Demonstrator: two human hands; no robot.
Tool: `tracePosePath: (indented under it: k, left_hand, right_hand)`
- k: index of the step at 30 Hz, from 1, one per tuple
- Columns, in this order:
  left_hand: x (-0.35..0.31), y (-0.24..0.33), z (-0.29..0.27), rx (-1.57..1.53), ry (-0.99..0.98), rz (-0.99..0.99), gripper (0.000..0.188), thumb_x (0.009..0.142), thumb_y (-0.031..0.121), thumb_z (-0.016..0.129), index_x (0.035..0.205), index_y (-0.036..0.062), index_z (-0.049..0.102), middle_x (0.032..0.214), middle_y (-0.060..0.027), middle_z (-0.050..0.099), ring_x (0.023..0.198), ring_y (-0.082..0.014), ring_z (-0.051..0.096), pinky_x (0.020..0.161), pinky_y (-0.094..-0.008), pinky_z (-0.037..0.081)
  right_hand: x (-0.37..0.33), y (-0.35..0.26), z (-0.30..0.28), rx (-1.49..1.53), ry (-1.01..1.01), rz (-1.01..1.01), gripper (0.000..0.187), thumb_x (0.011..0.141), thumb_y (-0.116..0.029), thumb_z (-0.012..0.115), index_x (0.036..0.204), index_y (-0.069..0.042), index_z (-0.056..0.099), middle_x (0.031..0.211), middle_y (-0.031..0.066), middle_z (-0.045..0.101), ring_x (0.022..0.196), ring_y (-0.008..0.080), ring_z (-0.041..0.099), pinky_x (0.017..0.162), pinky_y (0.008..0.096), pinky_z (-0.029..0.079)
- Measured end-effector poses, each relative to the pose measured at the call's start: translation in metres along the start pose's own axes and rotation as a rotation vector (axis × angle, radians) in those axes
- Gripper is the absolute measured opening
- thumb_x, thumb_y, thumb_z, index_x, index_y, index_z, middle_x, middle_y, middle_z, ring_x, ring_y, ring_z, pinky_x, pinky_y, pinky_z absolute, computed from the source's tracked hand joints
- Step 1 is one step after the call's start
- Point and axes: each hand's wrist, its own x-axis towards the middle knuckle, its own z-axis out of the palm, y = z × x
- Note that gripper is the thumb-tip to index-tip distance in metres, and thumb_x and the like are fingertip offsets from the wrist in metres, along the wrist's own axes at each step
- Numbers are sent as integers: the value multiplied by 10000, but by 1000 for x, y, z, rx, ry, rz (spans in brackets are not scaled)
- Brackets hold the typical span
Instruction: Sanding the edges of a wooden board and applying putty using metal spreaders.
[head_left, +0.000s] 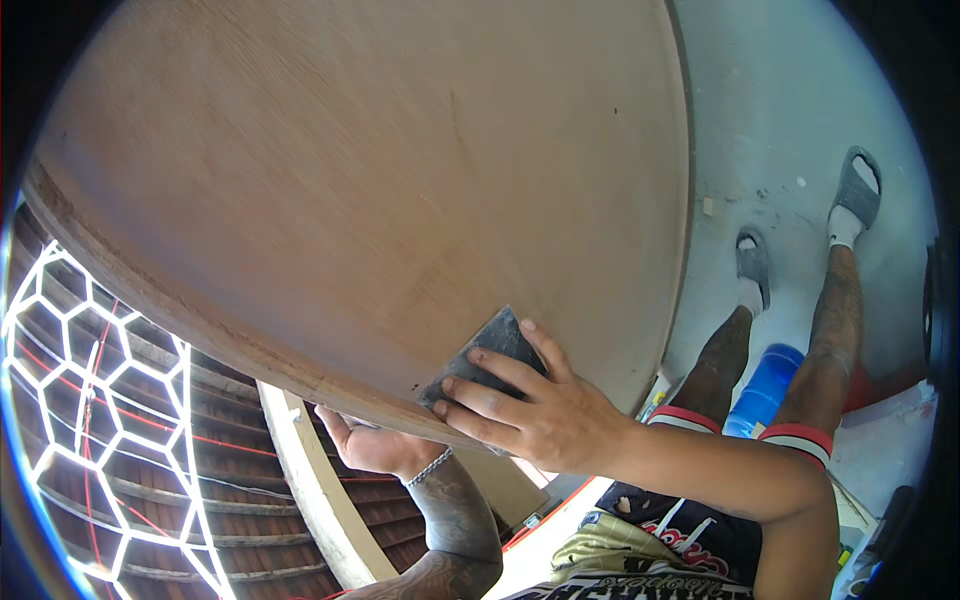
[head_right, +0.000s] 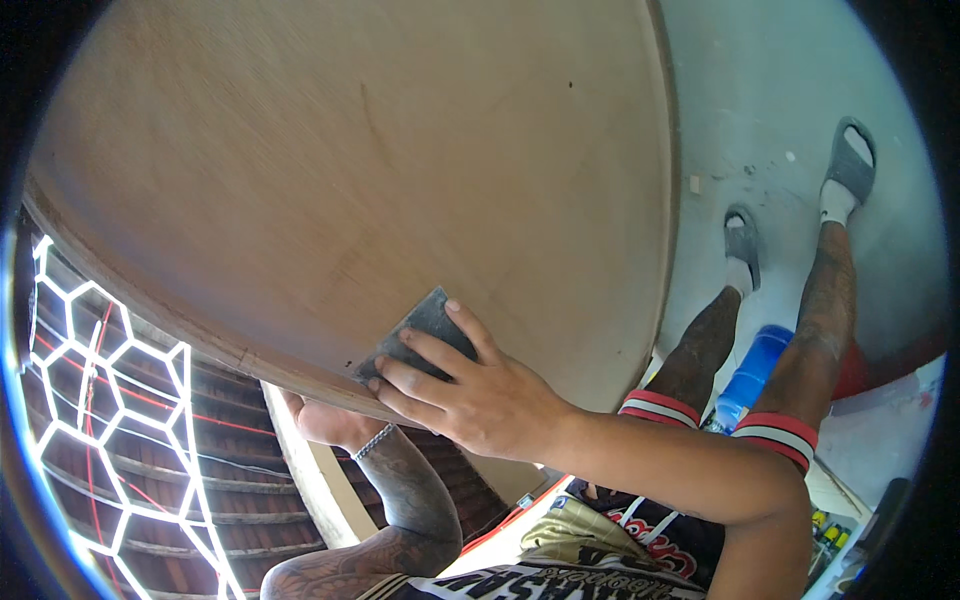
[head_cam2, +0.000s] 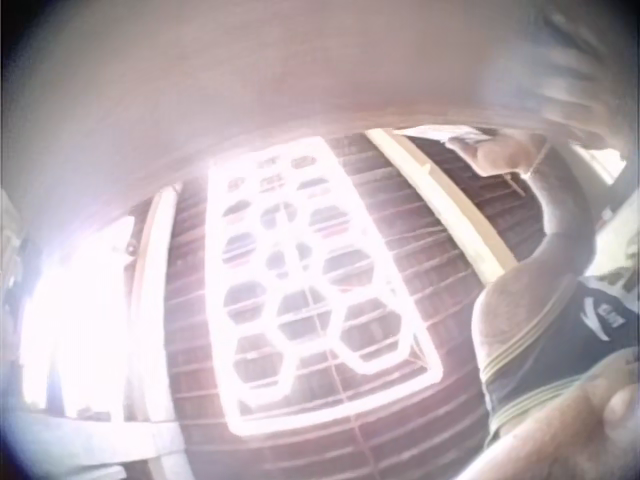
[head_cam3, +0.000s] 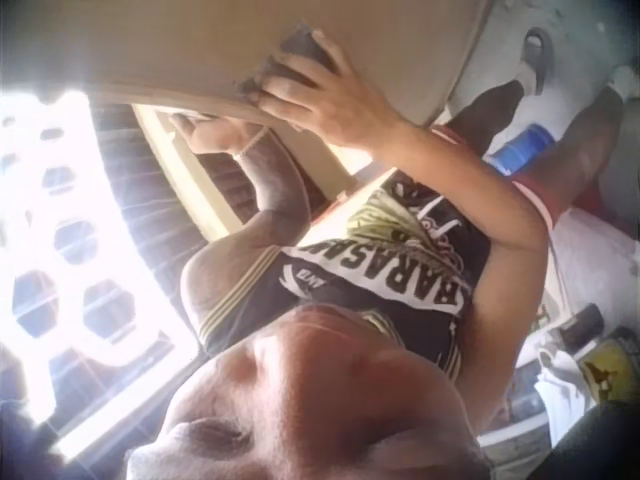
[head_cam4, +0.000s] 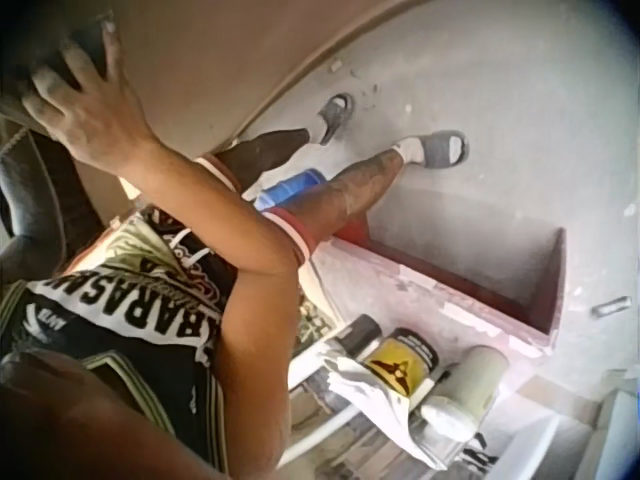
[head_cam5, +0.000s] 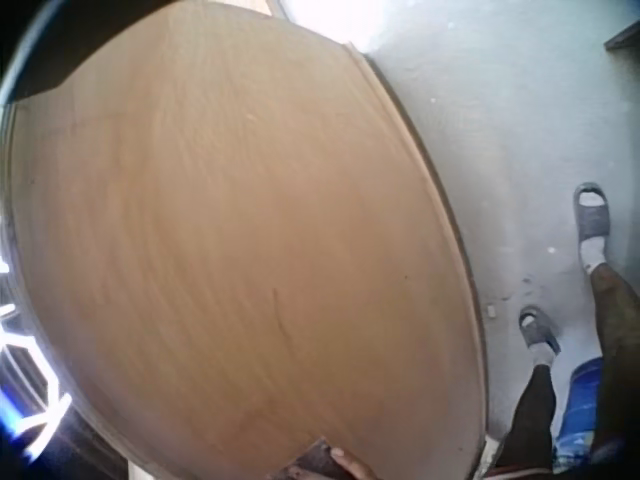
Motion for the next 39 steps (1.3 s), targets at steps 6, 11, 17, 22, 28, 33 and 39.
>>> tracePosePath:
  k: [6, 11, 17, 22, 28, 33, 39]
  left_hand:
    - [4, -7, -6, -101, 92, 65, 488, 1031, 322, 478, 1382, -16, 503, 1350, -189, 586, 1246, -315, 568, 1085, -490, 432]
    - [12, -16, -11, -214, -179, 72, 376, 1028, 284, 485, 1244, -13, 564, 1086, -158, 694, 935, -257, 682, 861, -383, 547]
    - [2, -33, 4, -366, 21, 112, 417, 1036, 260, 414, 1303, -39, 528, 1212, -170, 666, 1045, -339, 669, 888, -419, 554]
    - [-24, -1, -31, -669, -167, -21, 332, 1029, 227, 540, 1266, -5, 565, 1186, -116, 689, 1055, -234, 684, 918, -405, 566]
    - [-96, 42, -108, -863, -576, -924, 318, 1069, 183, 475, 1324, 3, 537, 1241, -150, 674, 1078, -257, 696, 930, -400, 594]
    - [-121, 63, -146, -807, -724, -807, 354, 1050, 191, 510, 1381, 66, 490, 1198, -91, 671, 996, -237, 712, 798, -398, 615]
    - [-128, 89, -189, -862, -548, -435, 364, 1035, 183, 544, 1362, 29, 498, 1240, -96, 643, 1099, -215, 659, 945, -405, 552]
  right_hand:
    - [-40, 3, 35, -10, -38, 2, 476, 929, -252, 593, 1405, -241, 576, 1422, -9, 503, 1379, 256, 445, 1160, 634, 286]
    - [-90, 15, 48, -50, -243, -37, 509, 890, -197, 622, 1398, -209, 584, 1420, 21, 540, 1366, 267, 479, 1164, 534, 339]
    - [-146, 17, -45, -206, 43, 486, 680, 780, 178, 460, 1411, -61, 552, 1342, 170, 638, 1274, 328, 600, 1099, 373, 451]
    - [-96, -82, -100, -262, 398, 341, 609, 835, 168, 413, 1402, -3, 552, 1366, 237, 613, 1319, 303, 576, 1098, 332, 428]
    - [-46, -229, -38, -505, -41, -370, 625, 744, 174, 565, 1337, -17, 614, 1371, 221, 595, 1299, 407, 566, 1137, 478, 413]
    - [-62, -251, -6, -592, -342, -270, 576, 771, 125, 676, 1324, -20, 600, 1358, 210, 588, 1307, 423, 549, 1144, 509, 405]
    - [-98, -253, -23, -540, -209, 449, 463, 940, 4, 581, 1402, -14, 544, 1323, 142, 603, 1264, 287, 574, 1080, 425, 456]
